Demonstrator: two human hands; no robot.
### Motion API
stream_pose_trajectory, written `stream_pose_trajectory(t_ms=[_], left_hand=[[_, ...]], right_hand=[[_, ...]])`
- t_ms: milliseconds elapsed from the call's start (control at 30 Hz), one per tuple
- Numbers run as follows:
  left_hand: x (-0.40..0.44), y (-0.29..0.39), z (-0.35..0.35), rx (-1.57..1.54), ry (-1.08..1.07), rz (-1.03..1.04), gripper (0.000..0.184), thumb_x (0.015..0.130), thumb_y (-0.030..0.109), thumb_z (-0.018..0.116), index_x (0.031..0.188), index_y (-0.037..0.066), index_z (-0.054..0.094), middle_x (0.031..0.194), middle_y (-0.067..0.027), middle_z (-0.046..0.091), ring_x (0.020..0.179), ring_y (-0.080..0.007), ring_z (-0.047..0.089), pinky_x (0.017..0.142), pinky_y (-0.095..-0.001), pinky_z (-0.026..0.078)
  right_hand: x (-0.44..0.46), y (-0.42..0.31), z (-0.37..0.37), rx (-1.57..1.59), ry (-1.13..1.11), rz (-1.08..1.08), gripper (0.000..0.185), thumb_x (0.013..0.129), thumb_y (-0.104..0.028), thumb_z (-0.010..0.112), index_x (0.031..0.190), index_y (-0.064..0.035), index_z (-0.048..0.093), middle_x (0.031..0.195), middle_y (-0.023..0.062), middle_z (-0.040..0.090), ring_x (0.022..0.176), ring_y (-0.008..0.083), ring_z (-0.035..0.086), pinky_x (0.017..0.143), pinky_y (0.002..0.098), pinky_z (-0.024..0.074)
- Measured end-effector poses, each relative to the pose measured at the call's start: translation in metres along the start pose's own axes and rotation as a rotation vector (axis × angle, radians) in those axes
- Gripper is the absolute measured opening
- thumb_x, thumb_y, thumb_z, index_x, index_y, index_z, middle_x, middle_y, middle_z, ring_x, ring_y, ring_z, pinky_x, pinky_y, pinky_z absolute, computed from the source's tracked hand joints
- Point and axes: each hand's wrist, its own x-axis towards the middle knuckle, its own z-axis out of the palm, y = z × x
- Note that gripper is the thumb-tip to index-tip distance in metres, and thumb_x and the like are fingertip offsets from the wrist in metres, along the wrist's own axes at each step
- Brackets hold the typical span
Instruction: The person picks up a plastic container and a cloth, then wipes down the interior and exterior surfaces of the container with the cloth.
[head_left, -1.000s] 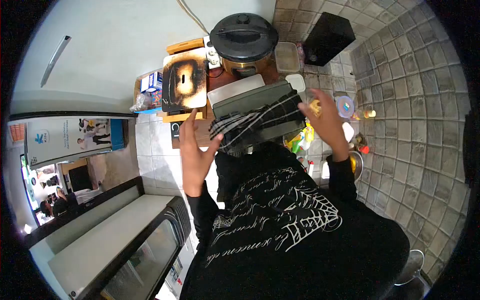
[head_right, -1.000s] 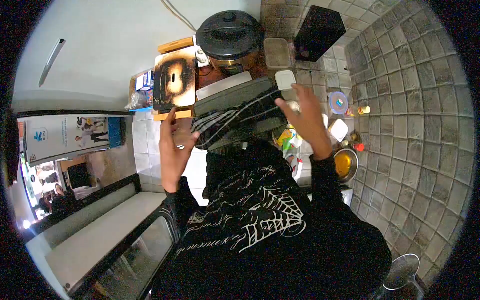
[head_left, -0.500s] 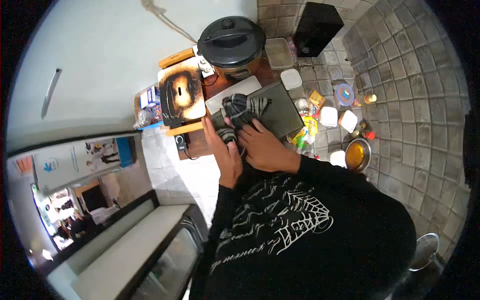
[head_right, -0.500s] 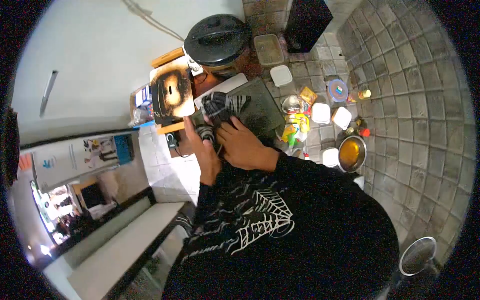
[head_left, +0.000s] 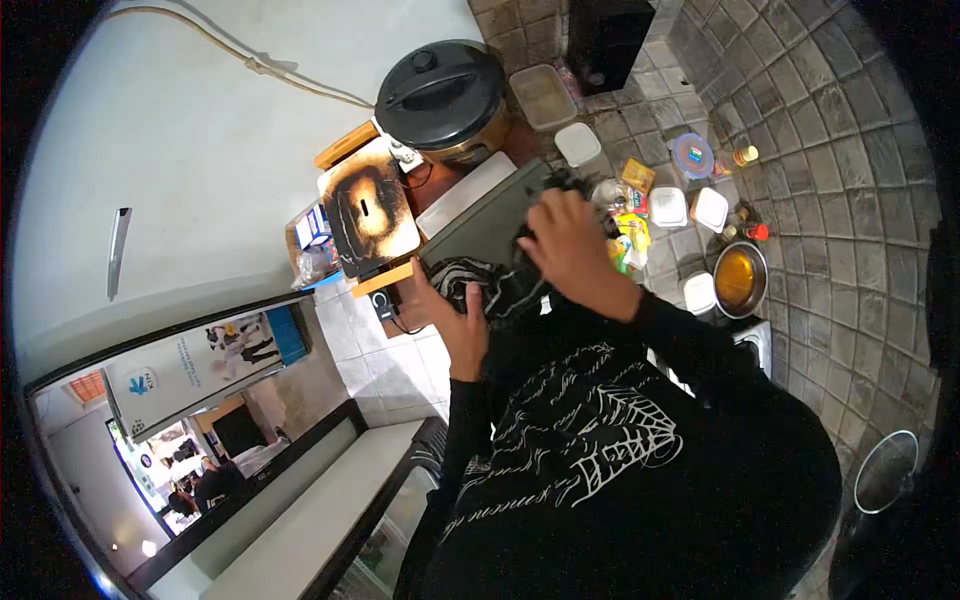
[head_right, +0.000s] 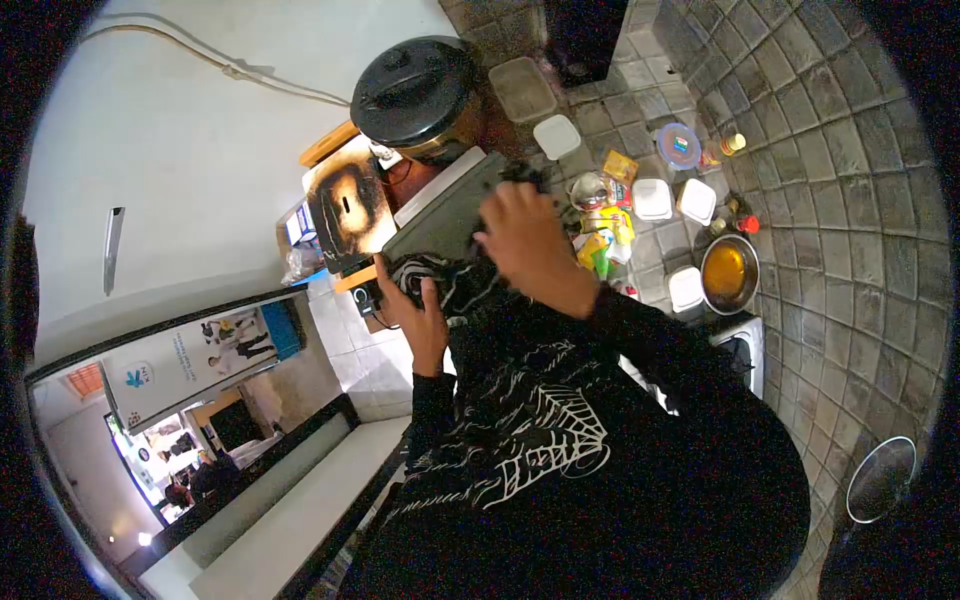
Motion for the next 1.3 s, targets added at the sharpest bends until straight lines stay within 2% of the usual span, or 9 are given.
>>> stream_pose_trajectory(t_ms=[233,500,667,800,1000,1100,1133,1233,1300], left_hand=[[0.006,-0.013,-0.018,-0.289,-0.152,-0.052,0.078,0.114,0.039,0.043,0.169,-0.006,0.009,0.173,-0.0259,0.02,0.16,-0.0363,0.023,0.13,-0.0431,0.016],[-0.006,0.033,-0.033,0.266,-0.045,0.121,0.072,0.097,0.008,0.068,0.159,-0.006,0.034,0.171,-0.0274,0.026,0.157,-0.0407,0.03,0.127,-0.0477,0.025],[-0.041,0.044,-0.033,0.169,-0.034,0.201,0.008,0.092,-0.004,0.072,0.1,0.0,0.072,0.101,-0.0167,0.078,0.095,-0.0289,0.076,0.086,-0.0386,0.058],[-0.055,0.062,-0.059,-0.038,-0.633,0.085,0.017,0.094,0.0,0.072,0.11,0.002,0.078,0.082,-0.0082,0.079,0.075,-0.0188,0.077,0.073,-0.0319,0.058],[-0.036,0.049,-0.075,-0.271,-0.176,0.354,0.014,0.101,0.006,0.065,0.091,-0.003,0.066,0.071,-0.0136,0.072,0.058,-0.0188,0.07,0.057,-0.0295,0.055],[0.022,0.038,-0.056,-0.272,0.131,0.352,0.018,0.11,0.015,0.058,0.105,-0.002,0.063,0.081,-0.0119,0.073,0.065,-0.0145,0.063,0.062,-0.0277,0.049],[0.035,0.034,-0.043,-0.488,0.124,0.113,0.015,0.108,0.014,0.061,0.104,0.0,0.065,0.088,-0.0123,0.074,0.072,-0.0156,0.067,0.071,-0.0293,0.052],[0.082,0.025,-0.014,-0.085,-0.052,0.385,0.016,0.104,0.005,0.062,0.117,-0.001,0.07,0.112,-0.0147,0.076,0.107,-0.0249,0.071,0.101,-0.0358,0.051],[0.084,0.008,-0.001,-0.117,-0.071,0.332,0.02,0.102,0.004,0.062,0.12,-0.001,0.069,0.116,-0.0147,0.076,0.112,-0.0264,0.071,0.104,-0.0366,0.05]], right_hand=[[-0.018,-0.06,0.053,0.133,-0.008,-0.319,0.02,0.092,-0.018,0.064,0.109,-0.0067,0.062,0.127,0.0136,0.058,0.112,0.0321,0.056,0.091,0.0448,0.0455],[-0.028,0.011,-0.026,0.191,0.019,0.115,0.025,0.094,-0.02,0.072,0.111,-0.0045,0.062,0.142,0.0162,0.055,0.123,0.0372,0.055,0.099,0.0487,0.0449],[-0.023,0.004,-0.021,0.077,0.051,0.056,0.024,0.092,-0.015,0.073,0.11,-0.0056,0.061,0.144,0.0168,0.054,0.124,0.0398,0.054,0.102,0.0502,0.0444],[-0.014,0.01,-0.012,0.211,0.02,-0.012,0.02,0.089,-0.009,0.074,0.105,-0.0075,0.061,0.141,0.0149,0.057,0.121,0.0377,0.056,0.099,0.0476,0.0462],[-0.047,0.004,-0.046,0.629,0.335,-0.011,0.017,0.091,0.007,0.061,0.08,-0.004,0.055,0.118,0.0142,0.07,0.102,0.0292,0.066,0.092,0.0403,0.0536],[-0.107,-0.006,-0.029,1.18,0.768,0.302,0.003,0.104,-0.006,0.063,0.101,-0.004,0.063,0.127,0.0121,0.069,0.113,0.0263,0.068,0.106,0.0466,0.0537],[-0.123,-0.009,-0.018,1.482,0.912,0.49,0.026,0.106,-0.015,0.063,0.13,-0.0048,0.062,0.134,0.0124,0.068,0.119,0.0282,0.068,0.11,0.0493,0.0528],[-0.189,0.016,0.047,2.125,0.796,1.017,0.041,0.111,-0.029,0.055,0.147,-0.0087,0.058,0.142,0.0117,0.066,0.129,0.0273,0.064,0.113,0.0471,0.0514],[-0.172,-0.015,0.059,2.163,0.703,0.978,0.042,0.112,-0.031,0.053,0.147,-0.0099,0.059,0.147,0.0104,0.064,0.134,0.0272,0.06,0.119,0.047,0.0445]])
